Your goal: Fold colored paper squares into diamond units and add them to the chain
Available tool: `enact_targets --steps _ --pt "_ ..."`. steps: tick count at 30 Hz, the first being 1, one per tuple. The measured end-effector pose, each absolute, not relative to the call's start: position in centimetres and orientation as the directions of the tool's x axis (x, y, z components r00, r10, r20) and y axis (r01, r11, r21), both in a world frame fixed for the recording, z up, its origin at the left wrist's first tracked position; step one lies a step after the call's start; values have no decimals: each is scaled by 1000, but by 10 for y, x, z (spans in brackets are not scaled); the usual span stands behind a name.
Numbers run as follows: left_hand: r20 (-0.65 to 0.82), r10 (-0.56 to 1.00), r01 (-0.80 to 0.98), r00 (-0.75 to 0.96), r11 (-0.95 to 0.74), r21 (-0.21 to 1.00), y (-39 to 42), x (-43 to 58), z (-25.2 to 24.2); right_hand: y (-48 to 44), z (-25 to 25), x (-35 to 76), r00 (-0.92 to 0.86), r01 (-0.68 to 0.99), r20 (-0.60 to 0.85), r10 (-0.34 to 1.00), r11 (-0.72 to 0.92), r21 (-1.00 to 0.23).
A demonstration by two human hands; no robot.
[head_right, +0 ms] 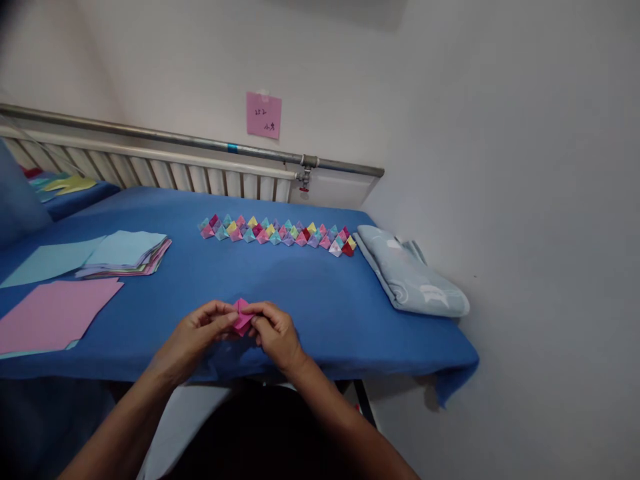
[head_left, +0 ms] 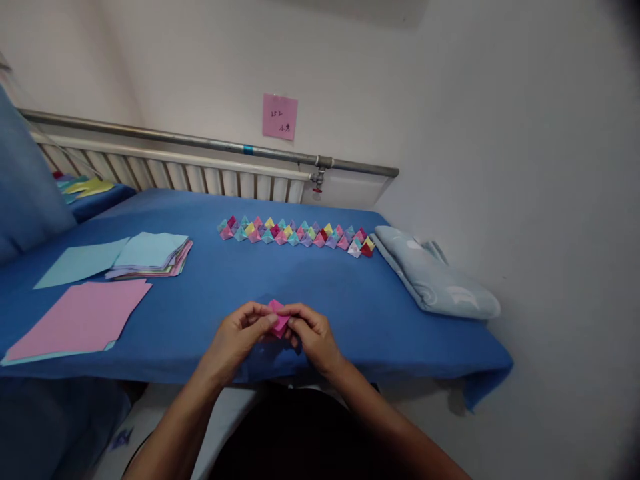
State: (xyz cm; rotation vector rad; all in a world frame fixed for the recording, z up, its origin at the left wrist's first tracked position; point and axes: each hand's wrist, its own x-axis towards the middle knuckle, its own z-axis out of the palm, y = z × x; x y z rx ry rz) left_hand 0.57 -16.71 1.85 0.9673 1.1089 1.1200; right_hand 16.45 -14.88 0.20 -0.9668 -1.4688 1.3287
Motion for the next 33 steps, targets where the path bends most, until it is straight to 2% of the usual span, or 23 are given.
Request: enact_targets --steps 4,8,13,21,28,33 --pt "-145 989 -169 32 148 974 -169 6 19 -151 6 168 -340 38 137 930 160 -986" --pt "-167 985 -151 54 173 973 -172 6 21 -146 11 167 -246 29 49 968 58 -998" --pt "-140 986 -1 88 140 990 -175 9 19 -142 16 163 -311 140 39 950 87 -986" --pt "-163 965 127 205 139 982 -179 6 22 -145 18 164 -262 65 32 965 51 -997" --pt "-64 991 213 116 38 976 -183 3 21 -148 15 162 -248 19 57 967 64 -998" --pt "-116 978 214 174 78 974 -180 1 23 -147 19 161 -276 54 48 960 66 -996"
